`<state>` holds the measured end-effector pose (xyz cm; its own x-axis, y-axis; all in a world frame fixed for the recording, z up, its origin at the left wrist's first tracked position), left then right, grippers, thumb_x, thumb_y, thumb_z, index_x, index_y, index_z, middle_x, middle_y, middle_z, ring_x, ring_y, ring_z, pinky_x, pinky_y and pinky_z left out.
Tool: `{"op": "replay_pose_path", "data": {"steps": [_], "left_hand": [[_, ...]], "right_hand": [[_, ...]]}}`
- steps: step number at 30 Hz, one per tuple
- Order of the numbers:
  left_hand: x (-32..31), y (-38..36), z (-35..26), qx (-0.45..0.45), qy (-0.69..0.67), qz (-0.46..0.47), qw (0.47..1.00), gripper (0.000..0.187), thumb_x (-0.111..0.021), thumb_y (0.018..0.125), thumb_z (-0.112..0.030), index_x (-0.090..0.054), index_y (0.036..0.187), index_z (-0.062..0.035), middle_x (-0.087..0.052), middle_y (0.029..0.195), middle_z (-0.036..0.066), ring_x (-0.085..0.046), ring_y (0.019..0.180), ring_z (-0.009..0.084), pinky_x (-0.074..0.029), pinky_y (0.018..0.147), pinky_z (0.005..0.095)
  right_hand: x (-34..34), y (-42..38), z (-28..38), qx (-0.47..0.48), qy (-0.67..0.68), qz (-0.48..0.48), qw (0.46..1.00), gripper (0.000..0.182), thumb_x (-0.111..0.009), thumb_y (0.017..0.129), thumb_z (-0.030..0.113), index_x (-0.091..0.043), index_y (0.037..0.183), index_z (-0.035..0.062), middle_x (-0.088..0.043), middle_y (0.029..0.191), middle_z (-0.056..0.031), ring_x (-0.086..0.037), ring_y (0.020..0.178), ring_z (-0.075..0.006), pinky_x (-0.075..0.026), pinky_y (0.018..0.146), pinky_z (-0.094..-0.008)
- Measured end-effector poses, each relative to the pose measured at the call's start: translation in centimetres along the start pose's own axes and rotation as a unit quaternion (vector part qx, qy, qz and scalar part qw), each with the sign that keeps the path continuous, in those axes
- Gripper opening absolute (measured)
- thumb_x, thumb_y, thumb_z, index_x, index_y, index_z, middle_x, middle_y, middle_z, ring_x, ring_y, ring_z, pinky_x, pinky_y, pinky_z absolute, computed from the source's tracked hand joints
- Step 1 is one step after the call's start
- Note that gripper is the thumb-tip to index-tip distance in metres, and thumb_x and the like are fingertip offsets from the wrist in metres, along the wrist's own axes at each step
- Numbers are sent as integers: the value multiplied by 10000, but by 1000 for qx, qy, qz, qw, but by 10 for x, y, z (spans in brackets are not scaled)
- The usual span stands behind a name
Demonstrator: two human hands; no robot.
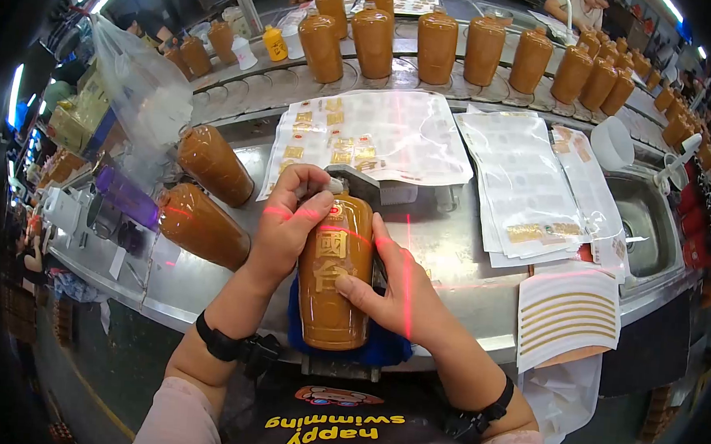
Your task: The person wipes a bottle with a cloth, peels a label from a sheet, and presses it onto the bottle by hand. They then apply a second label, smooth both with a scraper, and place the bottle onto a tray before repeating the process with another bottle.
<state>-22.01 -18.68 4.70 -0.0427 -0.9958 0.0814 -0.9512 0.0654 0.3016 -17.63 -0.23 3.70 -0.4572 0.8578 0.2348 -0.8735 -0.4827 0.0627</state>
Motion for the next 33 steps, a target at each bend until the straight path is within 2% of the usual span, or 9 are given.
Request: {"op": "replay_pose_path", "data": {"steps": [6,9,12,15,19,23,25,28,33], "left_hand": [[-3,0,-9,49,-112,13,992,226,-524,950,-60,-493,1172,-34,-554,1080,36,-504,1013,84,-430,894,236],[4,-6,-4,-41,-34,-57,997,216,-615,903,-146,-616,1085,-31,-575,1056,88,-551,974,190,-453,884,321],[14,-17,-43,-307,280,50,908,228,-623,883,-178,-687,1070,-64,-606,1033,103,-564,984,255,-470,865,353],[15,-30,-41,-357,334,46,871,265,-671,873,-307,-719,1071,-137,-663,997,62,-567,995,270,-482,850,376],[14,-35,-44,-386,435,81,810,281,-668,868,-354,-712,1100,-202,-640,982,54,-537,1036,247,-458,901,419],[15,-36,-42,-406,427,75,804,299,-675,843,-338,-706,1103,-193,-644,967,5,-515,1018,233,-453,897,427],[15,-36,-39,-397,410,57,819,300,-671,849,-342,-703,1102,-184,-647,939,-15,-509,995,231,-450,894,428],[17,-37,-40,-390,402,62,826,293,-660,862,-350,-699,1104,-189,-644,881,-35,-498,974,229,-444,892,429],[17,-28,-45,-374,410,112,824,298,-625,888,-394,-688,1130,-231,-649,821,-64,-483,996,229,-420,911,433]], "right_hand": [[-1,0,1,29,-19,-18,999,940,-686,871,395,-192,1465,-139,-447,1360,-323,-431,1319,-352,-335,1093,-402],[-2,0,3,46,-27,-25,998,938,-682,872,398,-199,1450,-161,-482,1310,-349,-479,1278,-377,-368,1071,-414],[0,0,3,46,-30,-22,998,937,-680,875,396,-194,1449,-164,-479,1316,-351,-478,1281,-376,-367,1073,-411],[0,0,3,39,-16,-23,999,923,-692,868,386,-219,1446,-157,-485,1321,-339,-488,1275,-371,-372,1070,-405],[12,-4,7,83,-108,-43,990,733,-714,862,260,-370,1412,-81,-555,1259,-284,-578,1177,-321,-448,989,-380],[50,38,36,90,-45,-108,989,292,-672,851,63,-564,1115,1,-685,875,-142,-689,778,-230,-532,695,-351],[52,67,63,104,-143,18,984,227,-673,863,94,-604,1069,26,-680,980,-74,-649,854,-139,-522,720,-299],[58,102,55,123,-297,-3,947,232,-689,860,142,-620,1053,34,-676,971,-60,-632,882,-136,-516,747,-296],[56,77,31,101,-45,-79,991,247,-682,853,106,-622,1084,41,-663,942,-46,-622,850,-116,-515,762,-273]]}}
Point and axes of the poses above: each hand's wrist, its own y-axis towards the middle knuckle, its own x-axis out of the back of the hand, z = x × y, the point moved 3 cm from there along y, towards the middle knuckle
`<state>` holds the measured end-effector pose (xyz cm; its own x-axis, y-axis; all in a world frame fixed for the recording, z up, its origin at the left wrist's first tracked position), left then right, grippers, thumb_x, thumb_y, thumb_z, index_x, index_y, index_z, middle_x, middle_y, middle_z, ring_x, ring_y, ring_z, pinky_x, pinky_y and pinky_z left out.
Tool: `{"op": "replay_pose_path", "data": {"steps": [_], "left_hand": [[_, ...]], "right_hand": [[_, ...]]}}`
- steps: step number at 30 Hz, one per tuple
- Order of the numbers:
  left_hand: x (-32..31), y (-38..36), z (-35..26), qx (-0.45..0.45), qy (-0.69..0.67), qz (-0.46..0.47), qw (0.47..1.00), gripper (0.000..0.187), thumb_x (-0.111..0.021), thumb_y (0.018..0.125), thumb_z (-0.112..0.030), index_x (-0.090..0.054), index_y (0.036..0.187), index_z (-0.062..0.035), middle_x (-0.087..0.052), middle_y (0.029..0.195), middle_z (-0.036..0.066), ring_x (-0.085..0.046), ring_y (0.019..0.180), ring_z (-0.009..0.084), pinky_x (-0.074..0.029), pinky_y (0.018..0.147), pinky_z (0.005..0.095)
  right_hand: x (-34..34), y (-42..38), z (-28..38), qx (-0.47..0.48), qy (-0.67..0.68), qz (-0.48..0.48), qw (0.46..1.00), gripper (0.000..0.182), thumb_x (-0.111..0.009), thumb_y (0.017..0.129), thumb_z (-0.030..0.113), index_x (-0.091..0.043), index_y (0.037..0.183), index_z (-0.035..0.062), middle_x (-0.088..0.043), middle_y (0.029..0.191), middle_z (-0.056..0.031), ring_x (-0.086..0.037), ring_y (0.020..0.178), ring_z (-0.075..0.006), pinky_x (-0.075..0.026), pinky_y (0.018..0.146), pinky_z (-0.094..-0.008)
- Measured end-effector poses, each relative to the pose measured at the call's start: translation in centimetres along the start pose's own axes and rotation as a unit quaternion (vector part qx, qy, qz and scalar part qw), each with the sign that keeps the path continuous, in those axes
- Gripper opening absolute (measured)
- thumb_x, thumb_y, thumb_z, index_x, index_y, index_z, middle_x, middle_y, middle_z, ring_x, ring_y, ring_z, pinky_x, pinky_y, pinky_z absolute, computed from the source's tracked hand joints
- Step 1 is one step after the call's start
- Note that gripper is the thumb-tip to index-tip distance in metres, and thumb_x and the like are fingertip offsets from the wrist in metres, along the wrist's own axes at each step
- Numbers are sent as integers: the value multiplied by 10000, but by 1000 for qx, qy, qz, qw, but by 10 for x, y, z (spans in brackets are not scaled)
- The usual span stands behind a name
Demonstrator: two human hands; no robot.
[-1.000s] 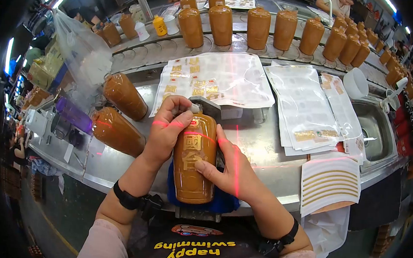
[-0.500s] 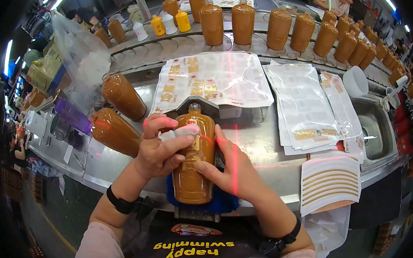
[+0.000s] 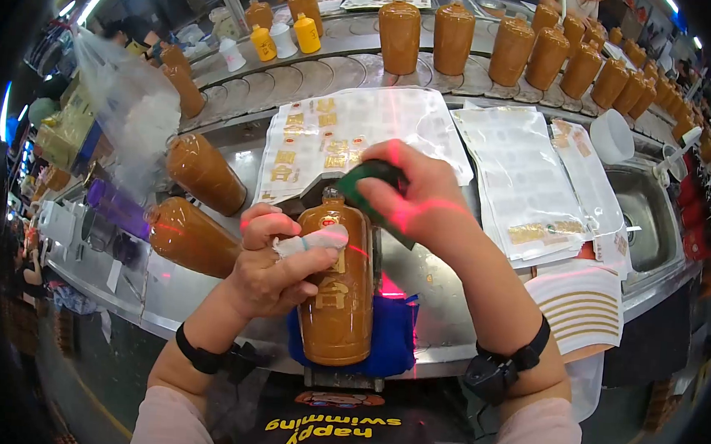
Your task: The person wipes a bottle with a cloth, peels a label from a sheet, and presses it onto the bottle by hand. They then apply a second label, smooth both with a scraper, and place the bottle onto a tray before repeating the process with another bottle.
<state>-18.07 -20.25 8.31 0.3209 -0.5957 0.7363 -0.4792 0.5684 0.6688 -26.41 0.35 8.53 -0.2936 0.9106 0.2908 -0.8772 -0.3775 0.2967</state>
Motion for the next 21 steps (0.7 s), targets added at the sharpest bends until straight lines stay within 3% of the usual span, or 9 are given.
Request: {"op": "replay_pose_path", "data": {"steps": [2,6,11,14,15,18,20,21], "left_hand": [[0,6,1,-16,7,29,999,311,-611,893,-414,-684,1144,-247,-655,827,-68,-478,1007,232,-408,920,436],[0,9,7,-14,-15,62,998,352,-595,896,-445,-672,1177,-247,-666,845,-52,-473,1026,238,-393,941,439],[-6,3,18,39,-66,45,996,336,-567,938,-401,-666,1190,-202,-670,989,43,-470,1063,252,-388,958,422],[-17,0,24,96,-124,-1,988,317,-540,970,-347,-657,1195,-156,-645,1107,78,-474,1087,267,-388,965,398],[-16,2,24,92,-125,8,988,332,-518,988,-311,-640,1199,-86,-632,1149,87,-489,1087,287,-393,970,385],[-19,0,23,166,-166,-53,971,365,-510,992,-298,-621,1202,-20,-618,1164,121,-507,1065,304,-403,968,391],[-21,-4,24,205,-170,-78,961,412,-471,1006,-298,-576,1243,23,-595,1196,178,-519,1101,329,-403,986,392],[-22,-7,25,221,-164,-84,958,422,-464,1008,-302,-564,1257,23,-587,1204,188,-520,1117,333,-403,991,390]], "right_hand": [[12,-14,-7,-61,49,-88,993,255,-690,851,104,-616,1084,33,-655,913,-45,-616,841,-101,-515,777,-264],[14,-45,-7,-100,99,-97,985,224,-673,876,129,-609,1058,14,-644,912,-39,-596,809,-82,-498,718,-239],[11,-56,-6,-98,86,-77,988,209,-668,878,130,-607,1037,11,-642,850,-20,-574,768,-60,-483,672,-230],[6,-48,-3,-108,97,-28,989,221,-682,865,125,-608,1043,16,-641,837,-12,-573,756,-57,-481,663,-229],[3,-44,2,-131,116,36,984,237,-699,855,118,-606,1052,25,-632,893,6,-564,788,-48,-468,699,-208],[-11,-20,2,-32,26,106,994,254,-742,824,100,-627,1042,33,-642,868,-15,-590,784,-82,-474,697,-225],[-14,-8,5,173,-139,-107,969,255,-761,792,92,-645,1014,45,-644,841,-56,-607,750,-172,-478,686,-280],[-10,-11,15,298,-291,-86,905,237,-755,748,72,-671,969,80,-632,838,-71,-593,726,-242,-462,663,-348]]}}
Point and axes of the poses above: each hand's wrist, its own y-axis towards the middle knuckle, its own x-axis out of the back of the hand, z = x × y, the point moved 3 cm from there along y, towards the middle knuckle
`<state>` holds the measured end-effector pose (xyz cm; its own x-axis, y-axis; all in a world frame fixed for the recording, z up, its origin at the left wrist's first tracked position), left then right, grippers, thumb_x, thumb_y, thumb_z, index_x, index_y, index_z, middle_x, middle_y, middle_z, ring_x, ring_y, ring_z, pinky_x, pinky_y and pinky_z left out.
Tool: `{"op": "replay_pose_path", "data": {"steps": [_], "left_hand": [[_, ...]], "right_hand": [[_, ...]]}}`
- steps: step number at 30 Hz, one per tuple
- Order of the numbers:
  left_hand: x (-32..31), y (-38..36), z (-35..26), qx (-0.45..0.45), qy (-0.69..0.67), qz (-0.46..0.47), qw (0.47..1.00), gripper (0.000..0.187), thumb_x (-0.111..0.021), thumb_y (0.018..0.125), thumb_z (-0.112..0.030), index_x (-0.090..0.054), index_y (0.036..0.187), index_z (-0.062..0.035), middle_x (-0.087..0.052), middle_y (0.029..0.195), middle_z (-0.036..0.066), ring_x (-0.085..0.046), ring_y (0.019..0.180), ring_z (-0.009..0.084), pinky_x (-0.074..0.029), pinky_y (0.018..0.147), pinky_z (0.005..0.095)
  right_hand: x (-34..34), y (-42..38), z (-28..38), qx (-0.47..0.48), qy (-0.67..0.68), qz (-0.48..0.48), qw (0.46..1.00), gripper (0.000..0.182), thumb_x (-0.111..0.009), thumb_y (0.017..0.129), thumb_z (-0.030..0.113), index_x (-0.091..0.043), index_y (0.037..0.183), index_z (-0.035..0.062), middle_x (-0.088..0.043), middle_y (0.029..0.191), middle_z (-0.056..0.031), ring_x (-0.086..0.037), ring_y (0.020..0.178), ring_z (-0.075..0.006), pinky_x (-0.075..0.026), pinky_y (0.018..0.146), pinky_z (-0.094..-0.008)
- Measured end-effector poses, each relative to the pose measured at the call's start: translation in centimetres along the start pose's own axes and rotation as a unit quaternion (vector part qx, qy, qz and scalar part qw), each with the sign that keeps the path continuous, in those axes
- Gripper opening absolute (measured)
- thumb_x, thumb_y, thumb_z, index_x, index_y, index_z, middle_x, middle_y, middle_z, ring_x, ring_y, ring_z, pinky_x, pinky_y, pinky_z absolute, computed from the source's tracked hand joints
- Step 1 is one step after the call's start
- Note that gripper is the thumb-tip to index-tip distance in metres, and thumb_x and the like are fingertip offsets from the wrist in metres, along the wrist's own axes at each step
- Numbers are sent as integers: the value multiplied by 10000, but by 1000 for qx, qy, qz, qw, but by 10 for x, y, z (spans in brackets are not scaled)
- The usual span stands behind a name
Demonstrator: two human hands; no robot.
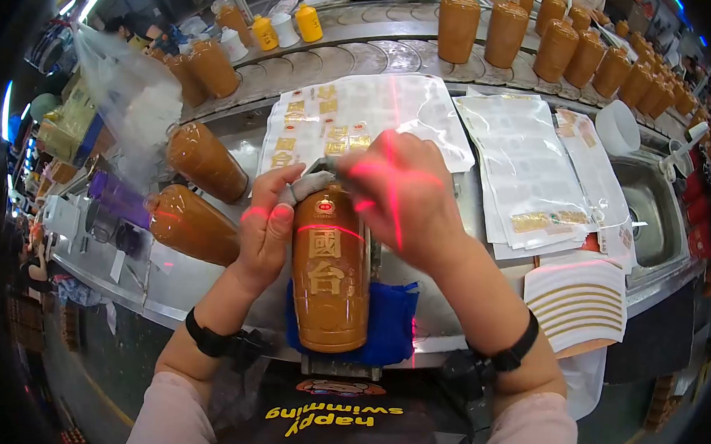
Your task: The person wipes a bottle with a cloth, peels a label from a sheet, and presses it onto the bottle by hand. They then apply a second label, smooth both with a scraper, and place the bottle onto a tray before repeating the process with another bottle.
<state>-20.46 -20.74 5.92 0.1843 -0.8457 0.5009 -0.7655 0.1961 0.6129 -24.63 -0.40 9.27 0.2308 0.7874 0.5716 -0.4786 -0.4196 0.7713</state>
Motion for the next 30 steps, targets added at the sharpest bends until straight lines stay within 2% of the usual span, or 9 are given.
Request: {"op": "replay_pose_path", "data": {"steps": [3,4,8,11,15,18,21,25,30], "left_hand": [[0,-8,11,31,-14,-11,999,466,-449,1006,-323,-525,1298,33,-564,1231,212,-525,1156,351,-398,1009,391],[-1,-10,12,35,-13,-13,999,472,-449,1006,-328,-524,1298,35,-564,1230,215,-526,1154,353,-399,1009,392],[-1,-17,9,56,-22,9,998,516,-450,1010,-351,-496,1342,42,-554,1259,228,-513,1198,352,-383,1034,387],[-1,-21,13,56,-23,15,998,538,-461,1008,-346,-464,1378,45,-533,1302,236,-506,1224,355,-371,1049,385],[-2,-26,14,68,-20,12,997,530,-460,1007,-315,-441,1398,43,-502,1348,252,-503,1246,355,-367,1057,383],[-5,-33,19,113,-66,18,991,560,-454,1008,-346,-418,1424,28,-480,1379,252,-454,1296,362,-351,1075,398],[1,-36,-4,17,15,-19,1000,571,-445,1002,-434,-482,1407,-33,-492,1376,225,-426,1307,320,-317,1088,412],[5,-35,-44,-204,193,150,948,555,-419,952,-586,-637,1281,-195,-561,1294,82,-441,1209,231,-244,1084,437],[4,-25,-53,-209,252,222,918,542,-417,935,-599,-663,1227,-213,-608,1183,18,-446,1190,227,-236,1087,471]], "right_hand": [[16,-10,61,100,86,152,979,241,-736,700,159,-650,925,145,-546,756,-48,-586,768,-198,-423,713,-359],[20,-11,70,53,229,194,952,214,-744,742,141,-638,925,105,-559,747,-46,-614,766,-201,-451,723,-336],[-1,-37,13,-338,248,-21,907,173,-695,861,87,-621,1001,17,-623,811,-84,-619,719,-166,-498,648,-298],[-5,-45,43,-312,341,15,887,184,-674,903,128,-610,1041,24,-633,852,-22,-585,802,-69,-479,701,-229],[-11,-63,22,-369,341,-114,857,208,-695,908,148,-599,1039,18,-645,858,-22,-575,759,-59,-488,664,-237],[-17,-68,33,-394,394,-64,828,225,-698,913,158,-585,1037,8,-638,861,-16,-567,743,-46,-486,639,-227],[-11,-77,26,-405,337,-121,842,178,-674,924,140,-592,1024,17,-629,821,3,-549,704,-35,-471,619,-207],[-4,-86,37,-430,413,-102,796,143,-650,935,127,-593,1022,29,-641,834,0,-570,709,-34,-473,611,-197],[11,-97,37,-455,435,-74,774,132,-628,947,136,-589,1039,50,-643,843,-16,-586,705,-45,-471,591,-186]]}}
Point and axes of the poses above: each hand's wrist, its own y-axis towards the middle knuckle, its own x-axis out of the back of the hand, z = x × y, the point moved 3 cm from there along y, towards the middle knuckle
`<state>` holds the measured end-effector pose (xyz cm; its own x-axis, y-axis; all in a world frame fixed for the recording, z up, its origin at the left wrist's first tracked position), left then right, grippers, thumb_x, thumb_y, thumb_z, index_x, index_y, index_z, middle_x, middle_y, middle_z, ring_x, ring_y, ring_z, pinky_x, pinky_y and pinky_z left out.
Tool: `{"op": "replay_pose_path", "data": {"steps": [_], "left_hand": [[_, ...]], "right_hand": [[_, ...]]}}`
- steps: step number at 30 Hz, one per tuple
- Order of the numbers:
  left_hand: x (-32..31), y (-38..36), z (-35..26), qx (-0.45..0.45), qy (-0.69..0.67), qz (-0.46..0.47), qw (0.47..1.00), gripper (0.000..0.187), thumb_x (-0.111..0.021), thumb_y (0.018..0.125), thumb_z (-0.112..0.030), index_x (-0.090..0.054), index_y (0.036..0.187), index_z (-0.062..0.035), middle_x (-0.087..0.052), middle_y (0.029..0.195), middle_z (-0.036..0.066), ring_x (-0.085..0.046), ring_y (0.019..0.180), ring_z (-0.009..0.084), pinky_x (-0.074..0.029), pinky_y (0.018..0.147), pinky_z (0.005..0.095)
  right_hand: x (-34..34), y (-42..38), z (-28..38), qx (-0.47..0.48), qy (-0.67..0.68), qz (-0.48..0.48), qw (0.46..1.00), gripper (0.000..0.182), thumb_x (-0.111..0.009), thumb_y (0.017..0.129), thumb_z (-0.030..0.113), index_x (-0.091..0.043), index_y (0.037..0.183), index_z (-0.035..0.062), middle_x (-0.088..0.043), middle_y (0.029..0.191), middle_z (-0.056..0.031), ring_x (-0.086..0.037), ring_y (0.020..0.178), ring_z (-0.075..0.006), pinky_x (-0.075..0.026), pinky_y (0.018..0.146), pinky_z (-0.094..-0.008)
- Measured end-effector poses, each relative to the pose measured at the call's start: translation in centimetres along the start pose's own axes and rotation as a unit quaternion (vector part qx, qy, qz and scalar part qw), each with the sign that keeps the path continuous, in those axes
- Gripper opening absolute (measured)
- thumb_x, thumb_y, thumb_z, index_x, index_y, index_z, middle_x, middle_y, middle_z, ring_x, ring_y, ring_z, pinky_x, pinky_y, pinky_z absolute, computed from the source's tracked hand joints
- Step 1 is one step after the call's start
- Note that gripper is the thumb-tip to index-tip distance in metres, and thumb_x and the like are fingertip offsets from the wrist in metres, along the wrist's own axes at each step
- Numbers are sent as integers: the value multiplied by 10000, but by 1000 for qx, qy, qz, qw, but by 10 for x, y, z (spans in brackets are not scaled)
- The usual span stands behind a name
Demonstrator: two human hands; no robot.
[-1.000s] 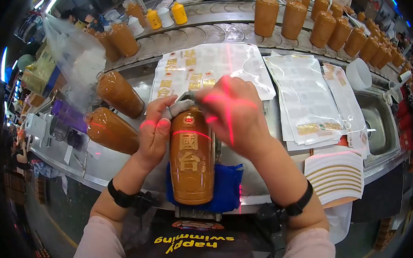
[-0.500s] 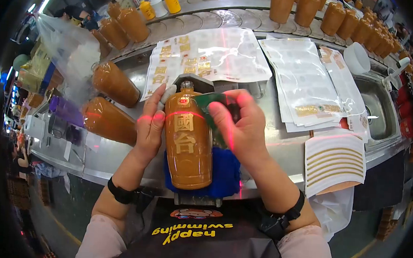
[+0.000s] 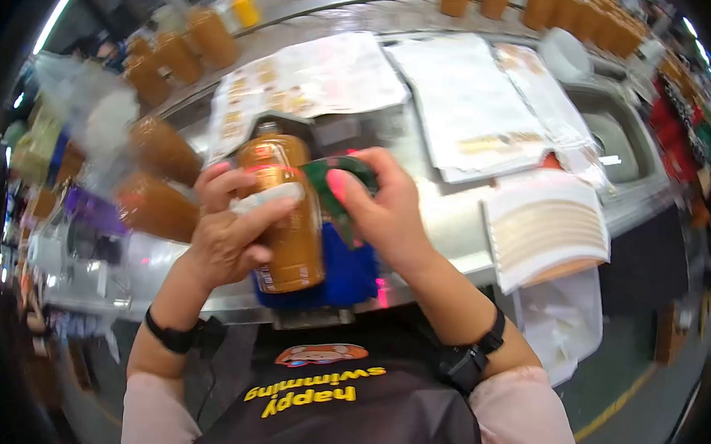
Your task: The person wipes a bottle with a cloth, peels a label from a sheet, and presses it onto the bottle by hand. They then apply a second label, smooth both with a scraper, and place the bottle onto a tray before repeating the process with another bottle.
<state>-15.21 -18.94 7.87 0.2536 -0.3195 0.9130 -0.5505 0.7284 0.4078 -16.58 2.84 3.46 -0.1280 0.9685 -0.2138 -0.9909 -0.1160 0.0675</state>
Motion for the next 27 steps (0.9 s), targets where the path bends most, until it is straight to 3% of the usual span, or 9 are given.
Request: {"op": "replay_pose_path", "data": {"steps": [1,3,5,6,7,10,16,22,27], "left_hand": [[1,0,-4,-9,-3,1,1000,559,-406,928,-617,-670,1212,-214,-604,1143,23,-453,1168,228,-244,1082,482],[1,-4,-16,-24,9,-11,1000,604,-396,912,-655,-689,1177,-198,-597,1130,42,-459,1161,244,-266,1073,493],[-1,-15,-23,-19,-27,-16,999,655,-424,888,-685,-684,1176,-157,-569,1194,114,-445,1198,281,-260,1081,513],[-5,-21,-24,11,-57,-57,997,675,-428,887,-692,-665,1197,-141,-545,1226,151,-434,1218,307,-256,1086,518],[-10,-31,-23,45,-87,-95,991,696,-433,886,-699,-647,1219,-125,-522,1257,189,-422,1237,333,-251,1090,524],[-32,-61,-23,142,-154,-163,964,777,-415,899,-711,-499,1358,-90,-458,1357,250,-373,1300,413,-239,1104,522],[-49,-75,-34,198,-191,-157,948,860,-412,906,-705,-385,1425,-20,-317,1463,261,-294,1385,366,-233,1135,467],[-52,-75,-37,214,-217,-179,935,855,-405,905,-710,-392,1423,-30,-297,1473,253,-299,1387,358,-249,1131,472],[-36,-69,-34,197,-155,-153,956,828,-395,908,-710,-456,1373,-28,-373,1418,275,-325,1356,388,-276,1103,489]], "right_hand": [[6,-4,4,-21,9,23,999,147,-632,944,139,-589,1048,43,-640,843,-21,-583,721,-52,-473,612,-195],[24,-8,18,169,-205,-7,964,201,-647,938,162,-585,1072,25,-631,856,-24,-562,761,-62,-468,657,-220],[57,-15,39,161,-321,-55,932,234,-627,925,111,-596,1149,51,-635,903,-34,-570,810,-70,-484,709,-247],[85,-9,43,134,-331,-81,931,266,-572,924,41,-596,1188,57,-665,987,-54,-600,832,-100,-510,747,-277],[119,2,42,251,-424,-104,864,302,-524,893,-35,-622,1165,52,-676,1139,-118,-659,887,-182,-523,792,-294],[233,29,52,45,-698,-144,700,431,-472,805,-80,-720,1103,110,-512,1395,-195,-594,1148,-362,-453,1009,-389],[290,35,30,-12,-798,-90,596,355,-580,799,-28,-734,1084,118,-555,1355,-118,-476,1270,-321,-466,1000,-402],[293,27,38,190,-776,-72,597,36,-689,765,85,-686,801,81,-608,1238,-60,-524,1201,-280,-512,891,-406],[271,18,62,238,-798,-68,549,66,-723,733,101,-672,768,77,-620,1202,-71,-552,1156,-284,-519,851,-394]]}}
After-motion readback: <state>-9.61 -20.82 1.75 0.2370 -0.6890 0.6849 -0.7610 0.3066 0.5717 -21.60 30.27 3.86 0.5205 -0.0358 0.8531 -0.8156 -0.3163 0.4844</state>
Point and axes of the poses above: each hand's wrist, its own y-axis towards the middle knuckle, its own x-axis out of the back of the hand, z = x × y, the point moved 3 cm from there along y, towards the middle knuckle
